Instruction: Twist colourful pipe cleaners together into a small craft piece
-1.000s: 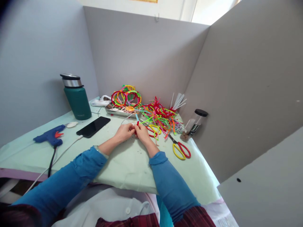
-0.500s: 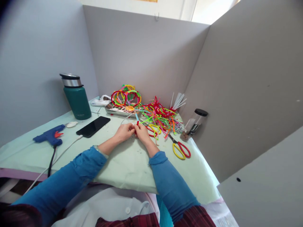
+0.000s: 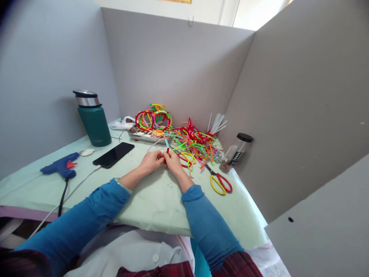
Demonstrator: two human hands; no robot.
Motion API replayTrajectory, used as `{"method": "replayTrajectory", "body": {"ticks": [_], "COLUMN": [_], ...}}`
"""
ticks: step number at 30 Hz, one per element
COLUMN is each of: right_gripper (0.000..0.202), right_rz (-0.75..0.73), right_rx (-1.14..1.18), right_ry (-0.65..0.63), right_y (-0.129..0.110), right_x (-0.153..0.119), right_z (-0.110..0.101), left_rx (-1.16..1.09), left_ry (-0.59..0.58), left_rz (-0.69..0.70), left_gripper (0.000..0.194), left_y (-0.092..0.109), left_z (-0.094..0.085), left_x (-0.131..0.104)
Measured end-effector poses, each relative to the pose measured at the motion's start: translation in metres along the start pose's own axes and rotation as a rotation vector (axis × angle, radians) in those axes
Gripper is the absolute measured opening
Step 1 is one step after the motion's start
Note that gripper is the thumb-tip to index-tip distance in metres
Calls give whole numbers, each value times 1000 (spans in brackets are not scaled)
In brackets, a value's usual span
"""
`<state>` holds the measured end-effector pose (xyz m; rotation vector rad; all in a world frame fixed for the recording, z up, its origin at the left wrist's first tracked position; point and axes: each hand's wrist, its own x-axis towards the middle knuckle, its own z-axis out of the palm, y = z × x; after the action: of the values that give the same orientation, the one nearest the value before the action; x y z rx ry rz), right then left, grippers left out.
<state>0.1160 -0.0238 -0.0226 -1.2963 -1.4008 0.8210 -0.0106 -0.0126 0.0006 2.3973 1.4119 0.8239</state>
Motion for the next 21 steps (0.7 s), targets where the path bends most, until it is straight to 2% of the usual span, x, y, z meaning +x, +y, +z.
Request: {"method": "replayTrajectory", "body": {"ticks": [21], "right_gripper": [25], "right_rz": [-6], "right_rx": [3], "right_ry": [-1], "right_y": [0], "right_x": [0], "right_z": [1], "left_rx": [7], "left_ry": [-4], "left_rz": [-30], "left_gripper": [19], "left_y": [0], "left_z": [-1], "left_x": [0]}}
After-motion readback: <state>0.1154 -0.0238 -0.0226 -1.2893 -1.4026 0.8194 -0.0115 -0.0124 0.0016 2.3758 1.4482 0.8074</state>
